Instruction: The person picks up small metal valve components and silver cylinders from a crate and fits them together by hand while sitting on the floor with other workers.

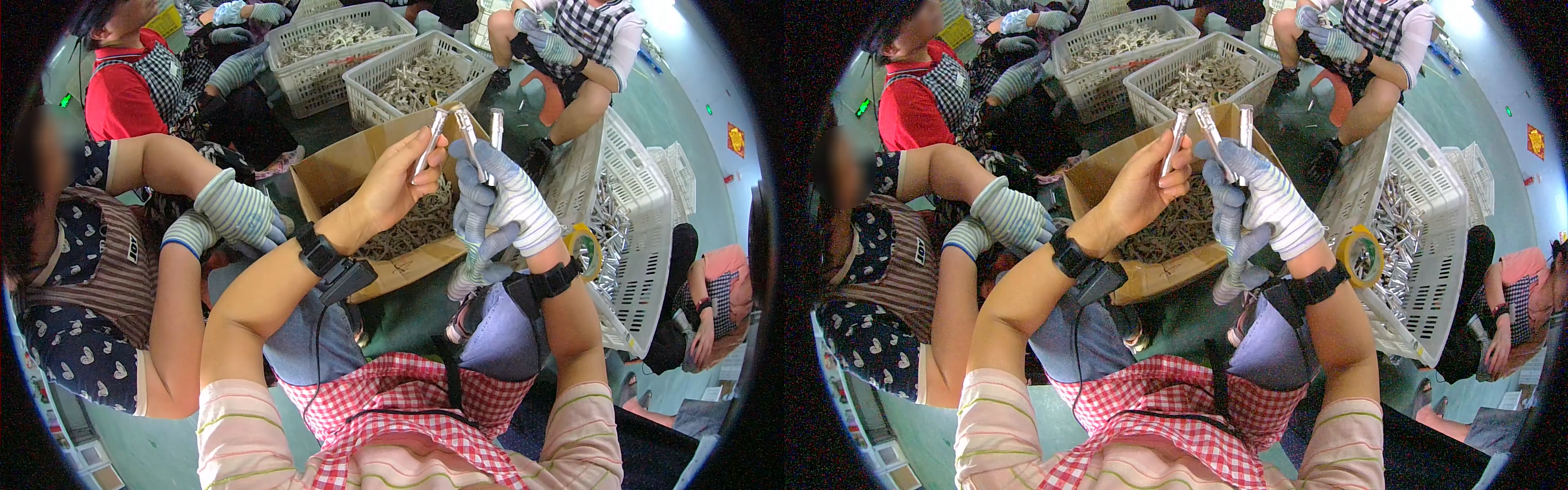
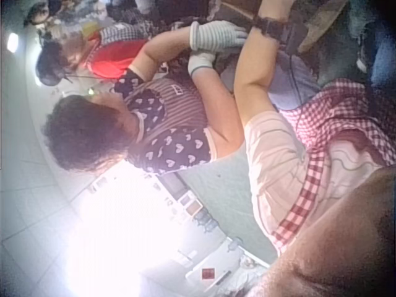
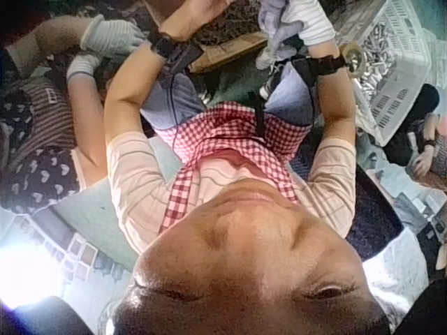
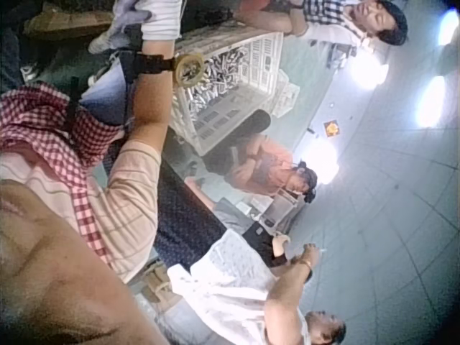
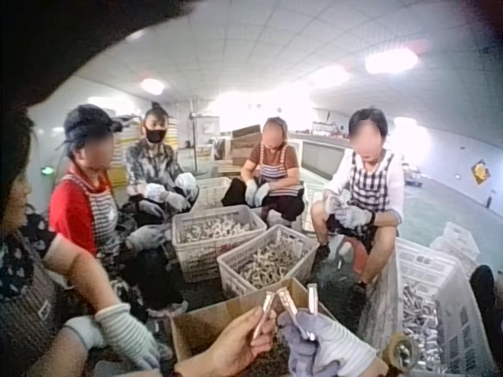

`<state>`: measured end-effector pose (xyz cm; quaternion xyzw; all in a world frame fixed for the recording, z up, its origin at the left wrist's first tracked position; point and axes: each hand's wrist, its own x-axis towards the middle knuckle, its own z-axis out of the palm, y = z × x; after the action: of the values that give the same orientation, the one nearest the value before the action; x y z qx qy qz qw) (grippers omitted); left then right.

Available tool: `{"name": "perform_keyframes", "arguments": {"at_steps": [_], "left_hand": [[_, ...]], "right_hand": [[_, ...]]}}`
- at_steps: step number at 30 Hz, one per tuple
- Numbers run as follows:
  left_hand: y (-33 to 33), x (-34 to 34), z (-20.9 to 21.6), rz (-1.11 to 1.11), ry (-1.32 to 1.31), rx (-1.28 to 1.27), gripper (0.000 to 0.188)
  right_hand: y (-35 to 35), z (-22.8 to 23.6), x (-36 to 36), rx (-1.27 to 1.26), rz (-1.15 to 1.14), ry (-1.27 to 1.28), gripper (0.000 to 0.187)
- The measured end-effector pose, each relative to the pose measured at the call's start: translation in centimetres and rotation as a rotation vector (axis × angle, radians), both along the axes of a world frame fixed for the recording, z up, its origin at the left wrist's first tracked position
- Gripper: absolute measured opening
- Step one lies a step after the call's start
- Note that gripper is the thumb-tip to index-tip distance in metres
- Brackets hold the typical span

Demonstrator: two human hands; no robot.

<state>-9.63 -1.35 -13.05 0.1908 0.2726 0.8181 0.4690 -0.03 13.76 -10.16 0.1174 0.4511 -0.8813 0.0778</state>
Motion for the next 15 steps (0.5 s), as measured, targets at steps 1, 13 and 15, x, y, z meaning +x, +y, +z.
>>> {"name": "perform_keyframes", "arguments": {"at_steps": [1,13,15], "left_hand": [[-0.03,0.02,0.03,0.001,0.0,0.0,0.028],[-0.12,-0.03,-0.14,0.005,0.008,0.005,0.029],[-0.11,-0.04,-0.18,0.008,0.01,0.002,0.029]], "right_hand": [[-0.04,0.03,0.01,-0.001,0.001,0.0,0.034],[-0.18,0.54,0.23,0.016,-0.018,0.043,0.036],[0.01,0.39,0.22,0.05,-0.005,0.018,0.037]]}}
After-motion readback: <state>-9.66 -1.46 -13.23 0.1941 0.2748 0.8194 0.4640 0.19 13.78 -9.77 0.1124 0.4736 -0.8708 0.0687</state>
